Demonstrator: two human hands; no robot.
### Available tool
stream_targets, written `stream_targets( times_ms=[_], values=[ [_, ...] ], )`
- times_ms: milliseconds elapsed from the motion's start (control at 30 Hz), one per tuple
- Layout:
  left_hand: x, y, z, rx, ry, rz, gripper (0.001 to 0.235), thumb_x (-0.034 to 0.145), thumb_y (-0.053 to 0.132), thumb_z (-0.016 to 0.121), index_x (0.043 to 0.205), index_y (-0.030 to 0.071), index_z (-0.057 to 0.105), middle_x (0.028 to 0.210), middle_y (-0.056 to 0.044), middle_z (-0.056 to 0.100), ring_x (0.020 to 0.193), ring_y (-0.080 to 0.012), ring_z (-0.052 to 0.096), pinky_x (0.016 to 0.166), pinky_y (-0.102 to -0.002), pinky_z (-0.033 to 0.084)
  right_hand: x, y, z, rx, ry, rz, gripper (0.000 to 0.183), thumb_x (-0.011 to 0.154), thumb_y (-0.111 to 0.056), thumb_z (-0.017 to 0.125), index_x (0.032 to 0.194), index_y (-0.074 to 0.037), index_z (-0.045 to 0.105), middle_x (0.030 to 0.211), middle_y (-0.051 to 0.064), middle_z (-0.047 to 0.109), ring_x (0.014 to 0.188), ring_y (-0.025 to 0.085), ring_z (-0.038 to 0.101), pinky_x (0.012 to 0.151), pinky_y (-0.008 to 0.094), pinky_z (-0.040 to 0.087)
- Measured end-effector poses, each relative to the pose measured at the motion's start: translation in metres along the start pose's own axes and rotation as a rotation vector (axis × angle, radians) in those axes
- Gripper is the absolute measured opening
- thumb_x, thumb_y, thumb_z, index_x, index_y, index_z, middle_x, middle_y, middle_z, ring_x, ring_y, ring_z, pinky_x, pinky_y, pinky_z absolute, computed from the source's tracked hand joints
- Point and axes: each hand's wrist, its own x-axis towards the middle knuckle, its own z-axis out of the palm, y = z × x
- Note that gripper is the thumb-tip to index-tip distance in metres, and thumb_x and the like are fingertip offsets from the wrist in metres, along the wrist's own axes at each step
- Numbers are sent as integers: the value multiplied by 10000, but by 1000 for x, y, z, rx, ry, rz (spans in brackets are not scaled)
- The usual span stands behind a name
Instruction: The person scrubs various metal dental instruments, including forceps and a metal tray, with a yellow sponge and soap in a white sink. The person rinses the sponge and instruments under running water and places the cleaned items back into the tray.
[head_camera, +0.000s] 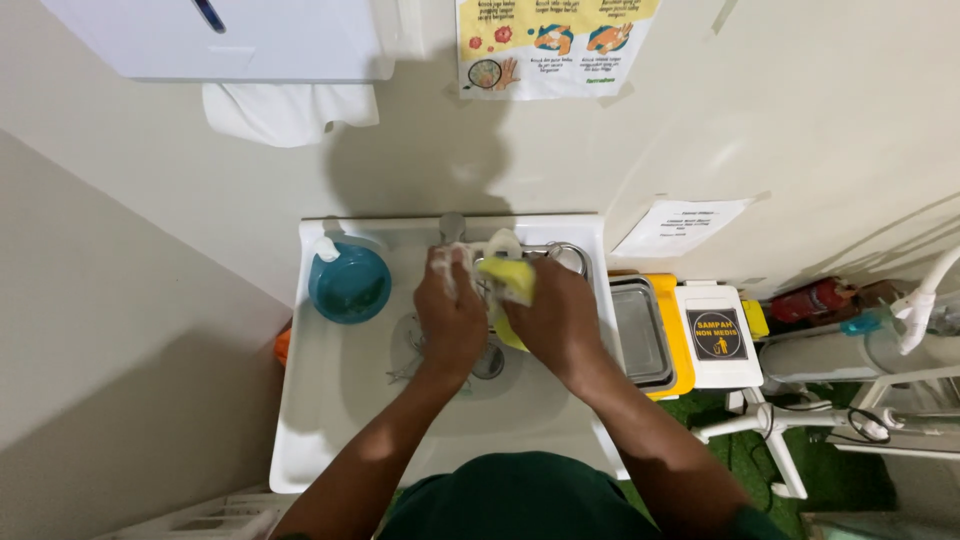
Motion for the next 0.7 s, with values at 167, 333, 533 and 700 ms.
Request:
stream_targets(
  times_ms=[167, 333, 533, 700],
  values=[
    [-12, 8, 0, -11, 17, 278, 270, 1116, 167, 432, 1111, -32, 614, 891, -191, 697, 783, -275, 702, 698, -398, 546, 5, -5, 4, 109, 209, -32, 397, 757, -105, 830, 1054, 42, 611, 856, 250, 707, 815, 446, 697, 671, 462, 564],
    [-9, 16, -2, 14, 76, 176, 263, 1096, 172, 441, 1090, -23, 617, 850, -178, 697, 727, -259, 697, 670, -392, 544, 6, -5, 9, 270, 231, -17, 317, 818, -61, 781, 1066, 21, 602, 883, 218, 740, 845, 412, 737, 681, 424, 587],
    [5, 9, -6, -10, 84, -12, 302, 1105, 240, 430, 1084, 8, 624, 763, -117, 640, 617, -218, 629, 534, -387, 494, 4, -1, 5, 262, 360, -189, 287, 823, -19, 760, 1070, 14, 618, 947, 208, 747, 880, 382, 743, 745, 407, 587],
    [21, -13, -14, -334, -26, -263, 366, 1108, 319, 372, 1265, 41, 553, 1036, -85, 652, 906, -133, 691, 798, -301, 609, 1, 11, -10, 433, 454, -118, 220, 991, -14, 725, 1150, 23, 576, 944, 115, 726, 859, 213, 728, 759, 314, 580]
  ],
)
